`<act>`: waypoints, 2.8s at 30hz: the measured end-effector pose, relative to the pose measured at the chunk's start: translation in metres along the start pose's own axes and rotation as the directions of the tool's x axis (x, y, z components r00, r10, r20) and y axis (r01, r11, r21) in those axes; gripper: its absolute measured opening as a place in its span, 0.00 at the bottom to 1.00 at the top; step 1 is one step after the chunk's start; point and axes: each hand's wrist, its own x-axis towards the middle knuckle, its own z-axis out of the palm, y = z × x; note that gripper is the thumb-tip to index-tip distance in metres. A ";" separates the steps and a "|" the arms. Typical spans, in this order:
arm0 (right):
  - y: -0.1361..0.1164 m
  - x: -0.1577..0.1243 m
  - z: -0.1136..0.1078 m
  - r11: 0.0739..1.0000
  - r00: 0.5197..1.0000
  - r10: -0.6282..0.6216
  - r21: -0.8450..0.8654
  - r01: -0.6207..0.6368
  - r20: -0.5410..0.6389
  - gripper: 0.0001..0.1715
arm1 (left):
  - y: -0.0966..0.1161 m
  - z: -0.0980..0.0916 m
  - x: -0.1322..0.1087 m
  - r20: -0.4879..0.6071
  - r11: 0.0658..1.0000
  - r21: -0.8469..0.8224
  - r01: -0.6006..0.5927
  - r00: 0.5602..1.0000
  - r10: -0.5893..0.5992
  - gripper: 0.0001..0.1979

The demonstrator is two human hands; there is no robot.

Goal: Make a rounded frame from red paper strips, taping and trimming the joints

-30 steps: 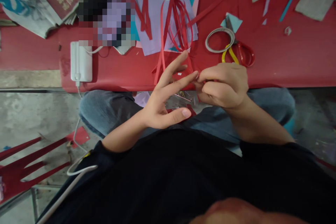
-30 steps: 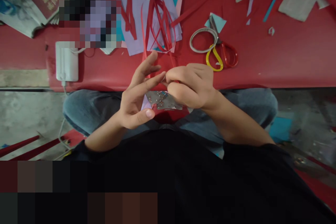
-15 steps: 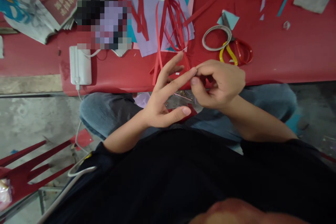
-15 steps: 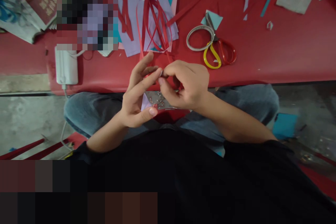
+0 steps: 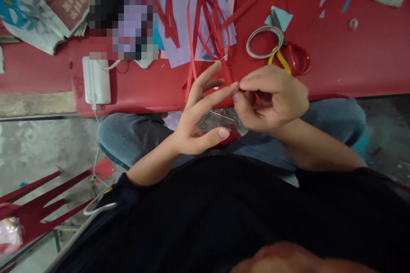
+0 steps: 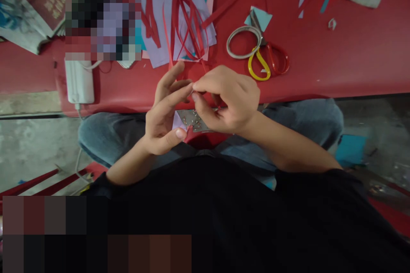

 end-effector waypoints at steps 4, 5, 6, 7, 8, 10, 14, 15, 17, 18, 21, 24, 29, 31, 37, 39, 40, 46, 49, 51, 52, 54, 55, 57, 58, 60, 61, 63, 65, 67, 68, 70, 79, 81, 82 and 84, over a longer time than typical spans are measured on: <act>0.003 -0.010 -0.007 0.994 0.985 0.084 -0.088 -0.072 0.148 0.10 | 0.011 0.000 0.000 0.011 0.997 0.002 0.075 0.997 -0.075 0.42; 0.004 -0.010 -0.009 0.990 0.981 0.095 -0.116 -0.076 0.169 0.09 | 0.013 0.000 0.001 0.031 0.994 0.013 0.110 0.993 -0.110 0.40; 0.003 -0.010 -0.009 0.987 0.981 0.092 -0.145 -0.067 0.172 0.07 | 0.014 -0.001 0.001 0.044 0.993 0.017 0.120 0.992 -0.121 0.40; 0.003 -0.009 -0.010 0.984 0.983 0.076 -0.170 -0.047 0.164 0.05 | 0.013 -0.001 0.001 0.030 0.996 0.008 0.091 0.995 -0.092 0.41; 0.002 -0.007 -0.010 0.982 0.986 0.056 -0.187 -0.027 0.156 0.04 | 0.012 -0.002 0.002 0.015 0.998 -0.001 0.058 0.998 -0.058 0.42; 0.001 -0.002 -0.010 0.984 0.992 0.017 -0.175 0.005 0.124 0.01 | 0.009 -0.002 0.002 -0.009 1.000 -0.011 -0.008 1.000 0.008 0.45; 0.004 0.000 -0.013 0.983 0.987 0.018 -0.181 0.012 0.160 0.04 | 0.004 0.000 0.001 0.009 0.999 0.034 0.022 1.000 -0.022 0.44; 0.007 -0.002 -0.014 0.976 0.978 0.036 -0.218 0.010 0.206 0.06 | 0.004 0.001 0.001 0.008 0.999 0.041 0.027 1.000 -0.028 0.44; 0.013 -0.005 -0.017 0.962 0.957 0.051 -0.272 0.030 0.284 0.08 | 0.003 0.002 0.001 -0.026 1.000 0.018 -0.015 1.000 0.015 0.46; 0.016 -0.006 -0.018 0.959 0.958 0.015 -0.275 0.067 0.286 0.07 | 0.004 0.003 0.002 -0.043 0.999 -0.001 -0.034 0.998 0.034 0.46; 0.022 -0.004 -0.016 0.933 0.965 -0.167 -0.284 0.222 0.204 0.07 | 0.009 0.001 0.003 -0.025 1.000 -0.021 -0.001 1.000 0.000 0.42; 0.023 0.002 -0.014 0.901 0.949 -0.294 -0.298 0.316 0.116 0.06 | 0.015 -0.001 0.004 -0.014 0.999 0.031 0.039 0.999 -0.039 0.38; 0.024 0.001 -0.020 0.896 0.954 -0.223 -0.344 0.281 0.198 0.05 | 0.023 -0.005 0.005 0.028 0.989 0.126 0.078 0.996 -0.083 0.38; 0.025 -0.004 -0.023 0.923 0.967 -0.096 -0.344 0.175 0.235 0.10 | 0.026 -0.006 0.005 0.018 0.990 0.120 0.072 0.997 -0.075 0.37; 0.030 -0.010 -0.022 0.963 0.968 -0.140 -0.200 0.183 0.209 0.06 | 0.024 -0.007 0.006 0.000 0.992 0.108 0.070 0.997 -0.071 0.37; 0.030 -0.009 -0.021 0.943 0.961 -0.176 -0.244 0.227 0.215 0.06 | 0.020 -0.006 0.005 0.003 0.990 0.130 0.061 0.998 -0.062 0.38; 0.029 -0.008 -0.021 0.935 0.958 -0.178 -0.264 0.236 0.225 0.06 | 0.018 -0.006 0.005 0.005 0.990 0.135 0.048 0.999 -0.050 0.39; 0.028 -0.010 -0.023 0.959 0.962 -0.081 -0.242 0.146 0.262 0.07 | 0.012 -0.004 0.004 -0.021 0.992 0.129 0.012 1.000 -0.010 0.41; 0.026 -0.011 -0.024 0.967 0.957 -0.015 -0.240 0.088 0.291 0.11 | 0.012 -0.003 0.004 -0.024 0.982 0.190 0.010 1.000 -0.006 0.41; 0.024 -0.011 -0.024 0.972 0.954 0.002 -0.225 0.069 0.301 0.10 | 0.012 -0.002 0.004 -0.045 0.981 0.194 -0.018 0.999 0.027 0.43; 0.023 -0.010 -0.024 0.976 0.955 0.002 -0.210 0.064 0.296 0.09 | 0.012 -0.002 0.004 -0.058 0.983 0.179 -0.026 0.998 0.037 0.42; 0.020 -0.008 -0.025 0.982 0.960 -0.004 -0.181 0.057 0.280 0.07 | 0.012 -0.002 0.004 -0.072 0.988 0.150 -0.034 0.996 0.045 0.40; 0.020 -0.007 -0.025 0.983 0.961 -0.008 -0.174 0.059 0.278 0.07 | 0.011 -0.002 0.004 -0.047 0.989 0.150 -0.011 0.999 0.018 0.37; 0.020 -0.007 -0.027 0.981 0.958 -0.012 -0.183 0.067 0.288 0.07 | 0.010 -0.002 0.004 -0.083 0.981 0.175 -0.081 0.992 0.096 0.41; 0.021 -0.007 -0.027 0.977 0.954 -0.011 -0.199 0.073 0.298 0.08 | 0.008 -0.001 0.004 -0.083 0.976 0.195 -0.094 0.990 0.111 0.43; 0.023 -0.009 -0.028 0.968 0.943 0.004 -0.238 0.080 0.334 0.09 | 0.006 -0.001 0.004 -0.090 0.966 0.230 -0.120 0.985 0.144 0.45; 0.024 -0.009 -0.029 0.964 0.936 0.019 -0.256 0.077 0.353 0.09 | 0.006 -0.001 0.004 -0.083 0.962 0.245 -0.119 0.986 0.143 0.45; 0.025 -0.008 -0.028 0.957 0.925 0.030 -0.278 0.083 0.380 0.09 | 0.006 -0.001 0.003 -0.078 0.957 0.271 -0.103 0.989 0.128 0.44; 0.025 -0.005 -0.026 0.942 0.927 -0.013 -0.306 0.137 0.374 0.08 | 0.007 -0.001 0.002 -0.058 0.957 0.284 -0.051 0.996 0.070 0.43; 0.024 0.000 -0.023 0.907 0.940 -0.165 -0.328 0.263 0.297 0.07 | 0.008 -0.002 0.001 -0.035 0.958 0.287 -0.019 0.999 0.030 0.43; 0.024 0.002 -0.022 0.886 0.937 -0.249 -0.333 0.323 0.246 0.07 | 0.009 -0.003 0.002 -0.027 0.957 0.290 -0.026 0.999 0.035 0.42; 0.025 0.003 -0.021 0.878 0.932 -0.305 -0.322 0.355 0.196 0.07 | 0.009 -0.004 0.002 -0.051 0.951 0.300 -0.075 0.994 0.095 0.42; 0.027 -0.009 -0.023 0.945 0.951 -0.021 -0.306 0.119 0.307 0.14 | 0.008 -0.004 0.003 -0.061 0.945 0.318 -0.069 0.994 0.093 0.42; 0.027 -0.007 -0.021 0.938 0.962 -0.142 -0.279 0.207 0.235 0.11 | 0.011 -0.005 0.002 -0.042 0.950 0.310 -0.028 0.998 0.043 0.40; 0.027 -0.006 -0.019 0.931 0.960 -0.207 -0.263 0.253 0.191 0.09 | 0.013 -0.006 0.002 -0.037 0.949 0.314 -0.018 0.999 0.031 0.39; 0.027 -0.005 -0.018 0.925 0.954 -0.252 -0.248 0.287 0.164 0.08 | 0.014 -0.007 0.002 -0.036 0.941 0.339 -0.006 0.999 0.020 0.40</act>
